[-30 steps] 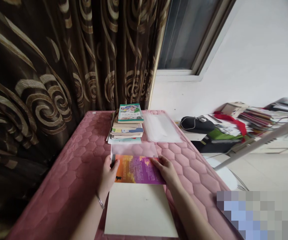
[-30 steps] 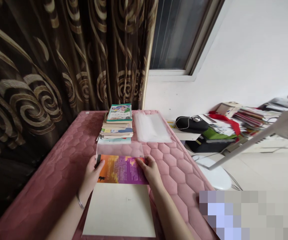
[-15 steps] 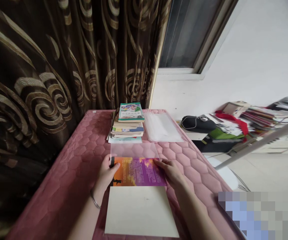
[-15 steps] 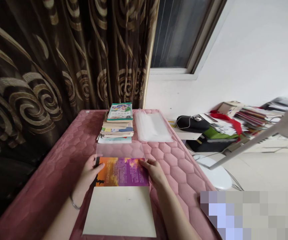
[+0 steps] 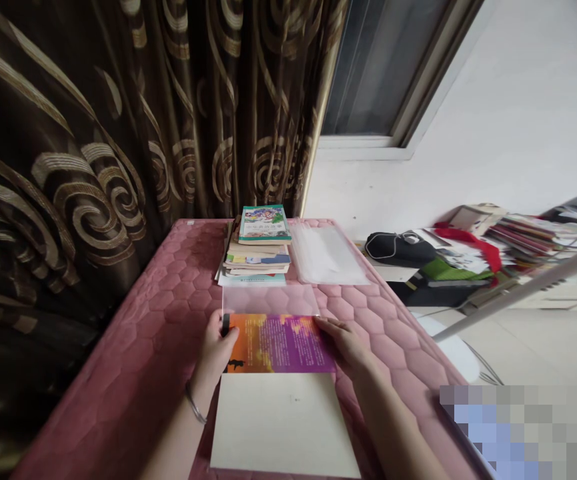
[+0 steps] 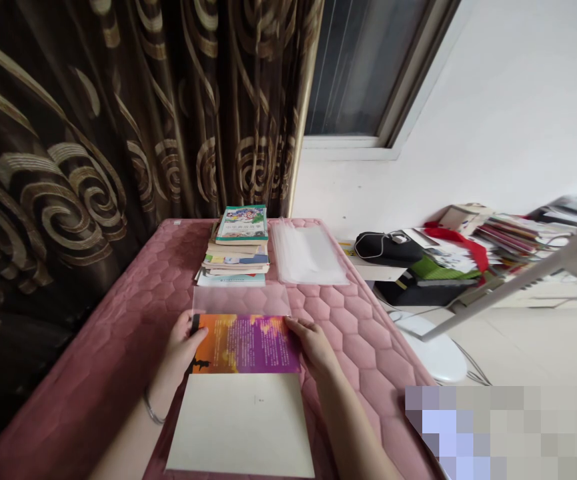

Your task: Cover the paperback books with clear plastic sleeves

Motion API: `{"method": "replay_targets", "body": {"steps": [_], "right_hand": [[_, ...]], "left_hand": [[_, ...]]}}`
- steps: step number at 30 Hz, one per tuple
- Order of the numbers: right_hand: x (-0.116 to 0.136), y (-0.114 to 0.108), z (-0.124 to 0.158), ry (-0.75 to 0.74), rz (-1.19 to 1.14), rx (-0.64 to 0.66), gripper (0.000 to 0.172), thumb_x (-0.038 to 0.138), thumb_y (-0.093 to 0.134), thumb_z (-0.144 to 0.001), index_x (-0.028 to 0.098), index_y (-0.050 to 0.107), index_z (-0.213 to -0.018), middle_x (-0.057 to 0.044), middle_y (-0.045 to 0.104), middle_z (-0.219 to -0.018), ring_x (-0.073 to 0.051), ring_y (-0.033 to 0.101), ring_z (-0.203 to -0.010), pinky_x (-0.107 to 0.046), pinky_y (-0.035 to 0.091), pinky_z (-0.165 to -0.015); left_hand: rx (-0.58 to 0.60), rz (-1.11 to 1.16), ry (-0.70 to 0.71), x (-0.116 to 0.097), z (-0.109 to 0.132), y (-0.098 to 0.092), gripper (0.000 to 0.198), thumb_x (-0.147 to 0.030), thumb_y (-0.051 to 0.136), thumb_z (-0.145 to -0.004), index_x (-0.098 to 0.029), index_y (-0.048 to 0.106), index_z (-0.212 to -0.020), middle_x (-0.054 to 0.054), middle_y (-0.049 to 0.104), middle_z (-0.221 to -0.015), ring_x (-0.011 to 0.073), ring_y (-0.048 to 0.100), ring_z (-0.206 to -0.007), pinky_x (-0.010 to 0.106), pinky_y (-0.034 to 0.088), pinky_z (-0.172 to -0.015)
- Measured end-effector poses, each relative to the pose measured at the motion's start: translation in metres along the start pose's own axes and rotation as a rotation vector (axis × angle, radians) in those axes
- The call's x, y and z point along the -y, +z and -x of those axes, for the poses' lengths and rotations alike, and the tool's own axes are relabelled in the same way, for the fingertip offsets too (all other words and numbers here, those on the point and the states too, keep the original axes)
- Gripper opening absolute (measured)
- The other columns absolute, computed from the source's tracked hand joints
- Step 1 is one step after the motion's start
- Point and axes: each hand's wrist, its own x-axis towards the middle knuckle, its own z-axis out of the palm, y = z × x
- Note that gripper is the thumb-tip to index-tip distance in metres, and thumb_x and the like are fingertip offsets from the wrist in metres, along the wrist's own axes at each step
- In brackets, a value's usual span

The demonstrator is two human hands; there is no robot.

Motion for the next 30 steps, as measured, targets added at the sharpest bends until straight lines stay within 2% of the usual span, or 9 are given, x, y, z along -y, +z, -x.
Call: {"method": "replay_targets", "body": {"steps": [8,15,19,30], "right_hand": [[-0.0041,0.0001,-0.0015,-0.064,0.072,-0.035,0.034,0.045,0.079,-0.057,0.016,0.060,-0.062,-0.001,0.059,-0.055,-0.013,0.052,-0.049,-0.026,0.040,-0.048],[-0.0025,0.0009,-0.0003,-0.040,0.075,-0.018,0.030,0.036,0.077,-0.054,0.017,0.054,-0.055,0.001,0.053,-0.049,-0.010,0.045,-0.046,-0.024,0.033,-0.044],[-0.0026,0.0023,-0.0001,-0.037,0.043,-0.055,0.026,0.034,0.075,-0.056,0.016,0.057,-0.057,0.001,0.055,-0.051,-0.011,0.047,-0.048,-0.024,0.035,-0.045],[-0.0050,0.0011,-0.0011,-0.046,0.039,-0.031,0.036,0.044,0.079,-0.059,0.017,0.056,-0.059,-0.001,0.057,-0.053,-0.013,0.052,-0.050,-0.026,0.041,-0.048]], "left_hand": [[-0.028,-0.015,0.038,0.0014,0.0003,0.0023,0.024,-0.028,0.062,-0.071,-0.019,0.055,-0.092,0.005,0.064,-0.090,0.0200,0.062,-0.087,0.033,0.047,-0.079],[-0.047,-0.081,0.030,0.0017,-0.0014,0.0016,0.025,-0.025,0.061,-0.069,-0.019,0.054,-0.092,0.003,0.063,-0.088,0.0202,0.061,-0.087,0.033,0.046,-0.079],[-0.051,-0.097,0.059,0.0022,-0.0017,0.0003,0.023,-0.024,0.061,-0.069,-0.020,0.054,-0.091,0.002,0.062,-0.086,0.0191,0.061,-0.084,0.032,0.046,-0.078],[-0.029,-0.009,0.021,-0.0001,0.0017,0.0011,0.026,-0.026,0.062,-0.071,-0.019,0.054,-0.095,0.005,0.063,-0.093,0.0201,0.061,-0.091,0.033,0.046,-0.081]]}}
